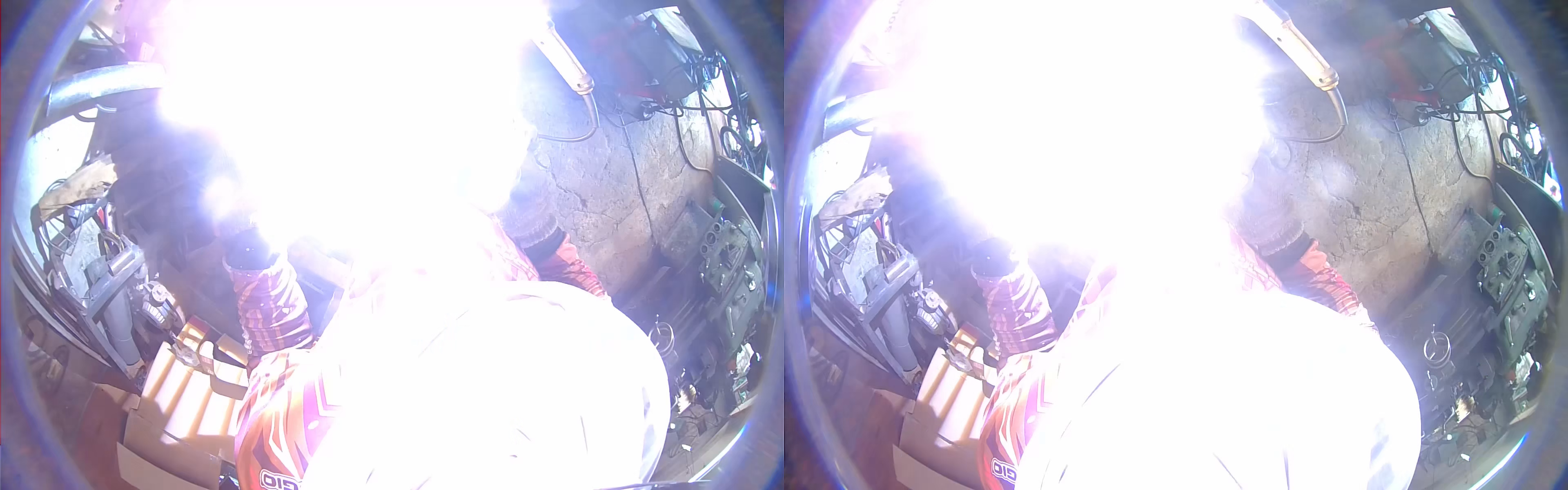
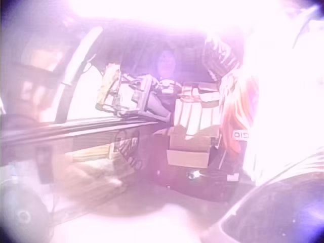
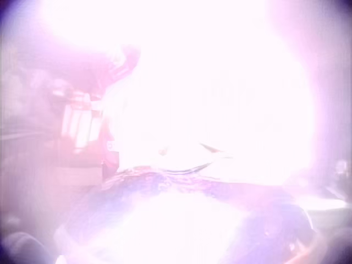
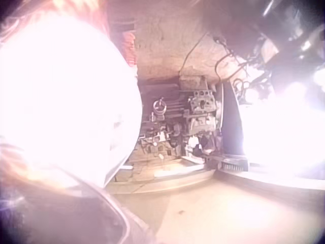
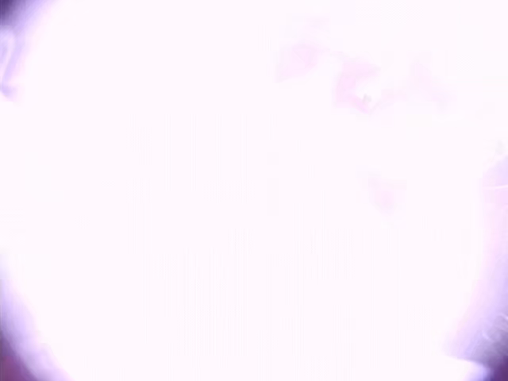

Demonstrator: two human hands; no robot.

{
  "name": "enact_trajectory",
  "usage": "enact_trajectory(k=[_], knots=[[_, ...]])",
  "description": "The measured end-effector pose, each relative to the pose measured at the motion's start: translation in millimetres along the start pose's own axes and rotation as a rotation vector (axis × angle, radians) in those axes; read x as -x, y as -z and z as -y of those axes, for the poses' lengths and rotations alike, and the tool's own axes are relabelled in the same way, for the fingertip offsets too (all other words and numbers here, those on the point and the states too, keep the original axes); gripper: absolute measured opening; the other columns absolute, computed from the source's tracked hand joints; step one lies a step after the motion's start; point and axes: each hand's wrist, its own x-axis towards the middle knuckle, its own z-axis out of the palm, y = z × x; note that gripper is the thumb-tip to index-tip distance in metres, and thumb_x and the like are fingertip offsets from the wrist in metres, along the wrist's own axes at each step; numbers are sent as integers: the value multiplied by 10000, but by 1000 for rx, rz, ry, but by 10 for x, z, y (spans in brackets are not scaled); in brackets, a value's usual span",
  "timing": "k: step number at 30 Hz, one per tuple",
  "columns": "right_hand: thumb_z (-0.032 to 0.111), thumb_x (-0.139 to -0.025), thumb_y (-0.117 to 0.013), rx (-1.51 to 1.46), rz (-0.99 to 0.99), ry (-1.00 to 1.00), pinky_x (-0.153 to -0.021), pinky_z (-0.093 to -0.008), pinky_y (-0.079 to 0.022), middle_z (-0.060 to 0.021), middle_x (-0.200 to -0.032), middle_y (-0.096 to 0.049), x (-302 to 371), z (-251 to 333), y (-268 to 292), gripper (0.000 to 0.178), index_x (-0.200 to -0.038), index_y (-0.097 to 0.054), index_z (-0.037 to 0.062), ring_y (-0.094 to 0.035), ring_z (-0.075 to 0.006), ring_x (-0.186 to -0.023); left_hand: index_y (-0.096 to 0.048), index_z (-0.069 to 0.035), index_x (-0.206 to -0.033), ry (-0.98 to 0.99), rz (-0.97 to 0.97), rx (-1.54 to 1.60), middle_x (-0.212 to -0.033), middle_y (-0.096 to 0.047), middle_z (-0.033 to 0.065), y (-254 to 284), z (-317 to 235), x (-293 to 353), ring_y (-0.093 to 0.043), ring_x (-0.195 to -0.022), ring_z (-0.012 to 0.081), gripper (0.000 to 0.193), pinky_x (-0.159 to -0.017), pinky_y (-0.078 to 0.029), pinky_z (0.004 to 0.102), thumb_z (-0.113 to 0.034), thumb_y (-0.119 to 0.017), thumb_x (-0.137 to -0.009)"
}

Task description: The person uses a welding tool to fuse together metal rods forming a curved cage-like structure, holding the frame in place by hand while applying sparks to the joints.

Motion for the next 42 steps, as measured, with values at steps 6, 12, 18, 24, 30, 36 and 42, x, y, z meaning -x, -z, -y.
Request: enact_trajectory(k=[6, 12, 18, 24, 30, 36, 42], knots=[[183, -884, -641, 922, 57, 403, -856, -362, -516, -98, -1276, -579, -66, 222, -116, 507, -1378, -568, 91, -552, -238, -1166, -650, -63, -1286, -114, -59, -110, -1141, -704, 170, -29, 5, 10, -679, -1063, 297, 554, -897, -519, 407, -512, -616, -962], [143, -855, -644, 1181, 71, 300, -910, -369, -500, -141, -1414, -526, 194, 539, -374, 678, -1507, -457, 119, -566, -259, -1156, -622, -54, -1312, -247, -1, -318, -1179, -693, 156, -7, -114, -49, -671, -1082, 268, 507, -904, -525, 401, -441, -620, -984], [117, -869, -703, 1004, -44, 251, -760, -340, -548, -73, -973, -694, 176, 485, -320, 445, -1258, -526, -6, -674, -171, -866, -625, -40, -1311, -225, -118, 82, -1201, -695, 168, -131, 135, -17, -688, -1070, 277, 550, -910, -517, 383, -445, -686, -944], [164, -857, -746, 1055, -36, 240, -763, -337, -545, -73, -941, -702, 219, 494, -313, 415, -1188, -548, 10, -681, -173, -845, -687, -17, -1207, -246, -106, 230, -1114, -710, 202, -162, 166, -49, -680, -1021, 333, 586, -889, -495, 400, -542, -630, -954], [188, -858, -747, 997, -85, 157, -766, -343, -534, -66, -929, -703, 223, 495, -343, 344, -1110, -578, 25, -676, -189, -819, -579, -121, -1398, -160, -69, 208, -1179, -694, 209, -128, 151, -17, -696, -1045, 365, 626, -894, -514, 410, -517, -688, -925], [185, -862, -738, 987, -69, 147, -763, -344, -529, -67, -921, -700, 228, 487, -328, 322, -1099, -586, 30, -671, -193, -812, -576, -148, -1402, -154, -120, 120, -1136, -690, 233, -128, 166, -5, -665, -1042, 438, 708, -864, -514, 452, -634, -658, -894], [201, -837, -752, 966, -81, 109, -794, -368, -527, -103, -971, -696, 219, 508, -387, 376, -1126, -588, 26, -675, -247, -878, -597, -140, -1373, -95, -109, 57, -1013, -711, 234, -126, 164, -21, -680, -977, 448, 713, -828, -521, 468, -664, -635, -892]])
